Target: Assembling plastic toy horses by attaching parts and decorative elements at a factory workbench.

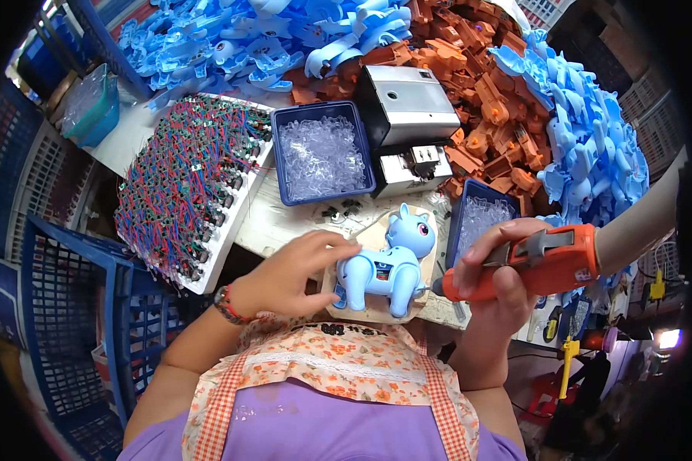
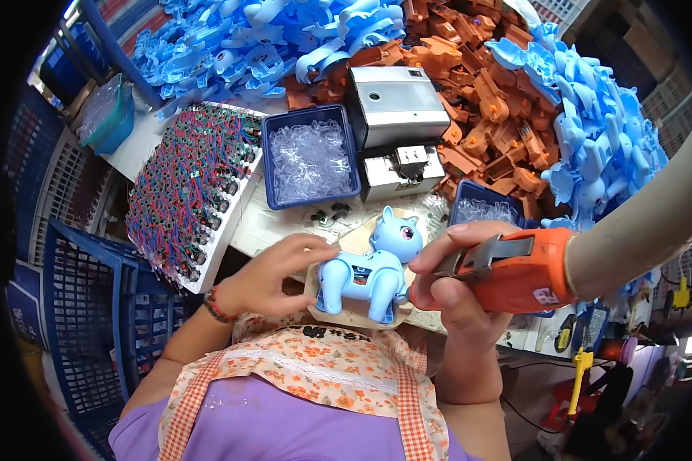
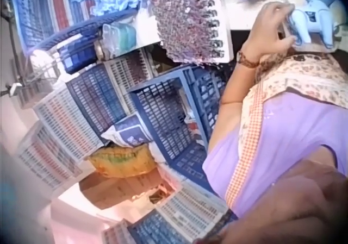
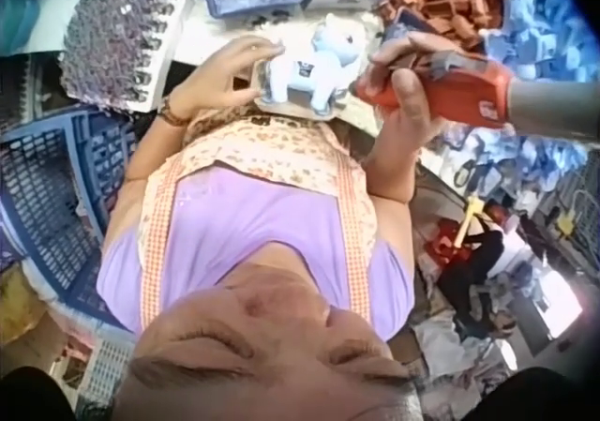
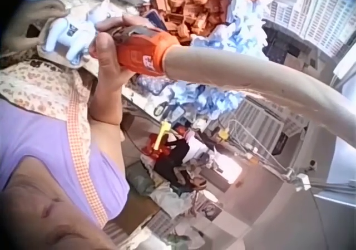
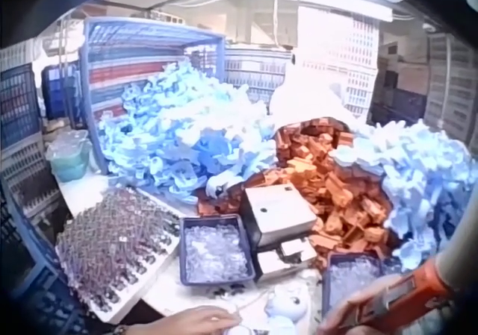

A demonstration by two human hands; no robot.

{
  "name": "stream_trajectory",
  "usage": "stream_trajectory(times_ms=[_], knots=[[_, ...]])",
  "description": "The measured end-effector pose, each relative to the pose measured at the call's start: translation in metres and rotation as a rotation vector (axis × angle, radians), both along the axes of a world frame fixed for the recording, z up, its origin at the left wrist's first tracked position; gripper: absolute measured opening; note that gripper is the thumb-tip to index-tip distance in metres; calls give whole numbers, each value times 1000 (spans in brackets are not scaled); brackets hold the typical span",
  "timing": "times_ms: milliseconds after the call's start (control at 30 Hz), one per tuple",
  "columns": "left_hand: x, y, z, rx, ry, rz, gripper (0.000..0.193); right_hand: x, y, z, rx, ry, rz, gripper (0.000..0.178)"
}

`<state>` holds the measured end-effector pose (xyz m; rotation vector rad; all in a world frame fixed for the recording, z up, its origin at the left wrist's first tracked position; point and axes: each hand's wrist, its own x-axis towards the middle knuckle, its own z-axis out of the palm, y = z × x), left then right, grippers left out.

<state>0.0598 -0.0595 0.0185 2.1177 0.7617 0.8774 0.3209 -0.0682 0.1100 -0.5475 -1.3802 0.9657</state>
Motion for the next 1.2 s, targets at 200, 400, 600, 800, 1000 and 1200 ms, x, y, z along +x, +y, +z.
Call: stream_trajectory(times_ms=[200, 400, 600, 800, 1000, 1200], knots=[[12, -3, -24, 56, 25, 107, 64, -3, -5, -17, -52, -79, -59, 44], [13, 0, -23, 118, 50, 132, 61, 2, -8, -36, 71, -132, -21, 45], [17, -2, -49, -21, -146, 115, 61, -2, 7, -22, 27, -105, 59, 46], [24, -4, -67, -138, -334, 73, 62, -8, 66, 6, 96, 122, -162, 34], [27, -3, -73, -121, -320, 65, 65, -16, 126, -35, 208, 115, -503, 31], [24, -5, -70, -184, -359, 109, 71, -22, 116, -21, 8, 56, -348, 29]])
